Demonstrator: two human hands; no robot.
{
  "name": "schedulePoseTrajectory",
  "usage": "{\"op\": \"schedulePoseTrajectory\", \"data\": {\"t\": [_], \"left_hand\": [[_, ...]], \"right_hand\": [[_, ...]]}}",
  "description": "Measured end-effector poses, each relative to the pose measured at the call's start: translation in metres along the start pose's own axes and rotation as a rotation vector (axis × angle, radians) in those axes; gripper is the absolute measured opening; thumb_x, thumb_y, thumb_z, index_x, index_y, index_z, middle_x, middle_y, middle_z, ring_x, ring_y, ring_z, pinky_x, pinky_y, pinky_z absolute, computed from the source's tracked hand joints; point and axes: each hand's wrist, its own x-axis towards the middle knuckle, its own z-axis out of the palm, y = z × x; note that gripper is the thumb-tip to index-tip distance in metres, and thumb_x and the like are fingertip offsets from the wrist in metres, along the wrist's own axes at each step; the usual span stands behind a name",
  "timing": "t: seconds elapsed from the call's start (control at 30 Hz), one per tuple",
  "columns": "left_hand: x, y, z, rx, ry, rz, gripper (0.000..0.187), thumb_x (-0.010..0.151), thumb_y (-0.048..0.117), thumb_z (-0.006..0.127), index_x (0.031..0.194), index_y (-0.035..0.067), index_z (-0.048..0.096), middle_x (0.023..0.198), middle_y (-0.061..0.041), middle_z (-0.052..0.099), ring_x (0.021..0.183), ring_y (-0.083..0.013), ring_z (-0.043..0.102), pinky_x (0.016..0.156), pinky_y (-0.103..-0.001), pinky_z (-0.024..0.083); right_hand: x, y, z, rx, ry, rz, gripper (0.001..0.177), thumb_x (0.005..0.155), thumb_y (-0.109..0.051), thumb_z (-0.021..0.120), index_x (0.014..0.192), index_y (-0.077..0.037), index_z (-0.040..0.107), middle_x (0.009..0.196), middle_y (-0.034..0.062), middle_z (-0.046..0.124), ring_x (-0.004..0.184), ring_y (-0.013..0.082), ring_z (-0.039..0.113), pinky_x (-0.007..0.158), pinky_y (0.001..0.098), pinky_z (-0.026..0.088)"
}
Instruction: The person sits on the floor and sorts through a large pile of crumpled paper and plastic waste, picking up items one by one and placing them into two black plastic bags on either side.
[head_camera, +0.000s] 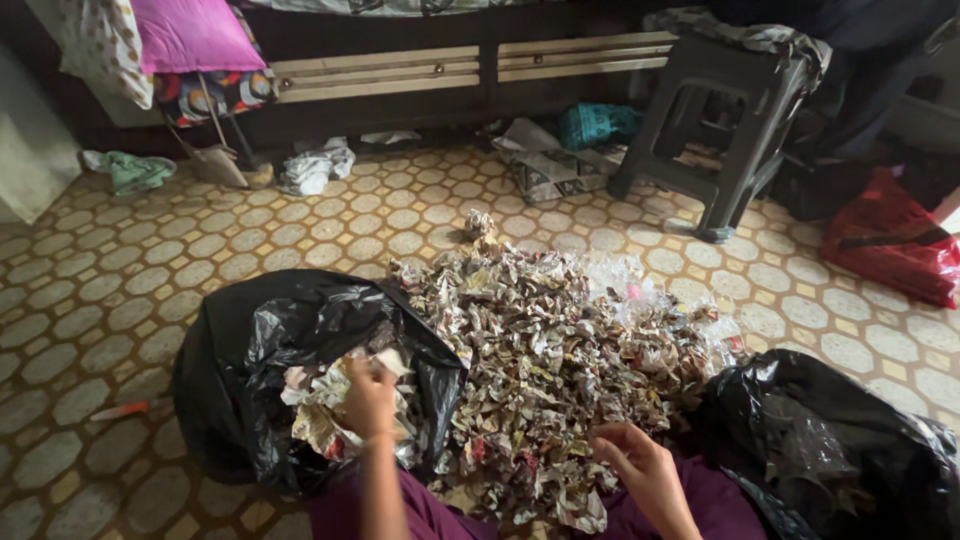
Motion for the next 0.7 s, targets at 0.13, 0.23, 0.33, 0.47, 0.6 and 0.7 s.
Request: {"op": "schedulePoseTrajectory", "data": {"t": [0.13,0.23,0.33,0.47,0.6,0.7], "left_hand": [[0.023,-0.059,0.017,-0.343,0.1,0.014,0.077,0.087,0.027,0.07,0.152,0.004,0.035,0.106,-0.012,0.075,0.083,-0.0322,0.073,0.076,-0.044,0.057],[-0.005,-0.073,0.03,-0.392,0.22,0.07,0.067,0.093,0.02,0.069,0.152,0.006,0.041,0.117,-0.012,0.073,0.092,-0.0275,0.073,0.079,-0.04,0.057],[-0.027,-0.05,0.041,-0.484,0.171,0.124,0.058,0.096,0.015,0.064,0.15,0.007,0.045,0.118,-0.01,0.072,0.088,-0.0227,0.072,0.072,-0.035,0.058],[-0.058,-0.004,0.059,-0.452,-0.091,0.023,0.045,0.1,0.015,0.061,0.143,0.013,0.051,0.111,-0.005,0.074,0.075,-0.0183,0.071,0.057,-0.029,0.059],[-0.106,0.025,0.087,-0.391,-0.326,0.284,0.029,0.096,0.024,0.062,0.124,0.021,0.066,0.088,-0.001,0.078,0.062,-0.0097,0.071,0.05,-0.022,0.057],[-0.13,0.035,0.099,-0.314,-0.579,0.37,0.021,0.101,0.026,0.06,0.119,0.021,0.071,0.083,-0.002,0.075,0.061,-0.0122,0.069,0.049,-0.024,0.057]], "right_hand": [[0.005,-0.001,0.002,0.038,-0.02,-0.013,0.023,0.09,-0.018,0.073,0.105,-0.001,0.077,0.086,0.0042,0.079,0.079,0.0086,0.069,0.071,0.0261,0.056],[0.012,-0.001,0.003,0.049,-0.002,0.007,0.021,0.09,-0.018,0.073,0.103,-0.001,0.076,0.085,0.0042,0.08,0.078,0.0095,0.072,0.07,0.0265,0.058],[0.024,-0.002,0.001,-0.098,0.07,0.073,0.021,0.091,-0.018,0.074,0.104,-0.002,0.077,0.083,0.007,0.079,0.073,0.0122,0.067,0.065,0.0296,0.055],[0.041,0.017,0.016,-0.223,0.082,-0.046,0.024,0.087,-0.023,0.074,0.103,-0.005,0.077,0.089,0.0059,0.082,0.077,0.0151,0.077,0.068,0.0298,0.061],[0.062,0.067,0.058,-0.773,0.061,-0.027,0.032,0.083,-0.031,0.078,0.104,-0.009,0.072,0.096,0.0121,0.075,0.082,0.0292,0.072,0.071,0.0406,0.058],[0.07,0.102,0.078,-0.914,0.013,-0.01,0.044,0.08,-0.035,0.082,0.103,-0.003,0.063,0.098,0.0177,0.069,0.086,0.0361,0.069,0.071,0.0461,0.056]]}}
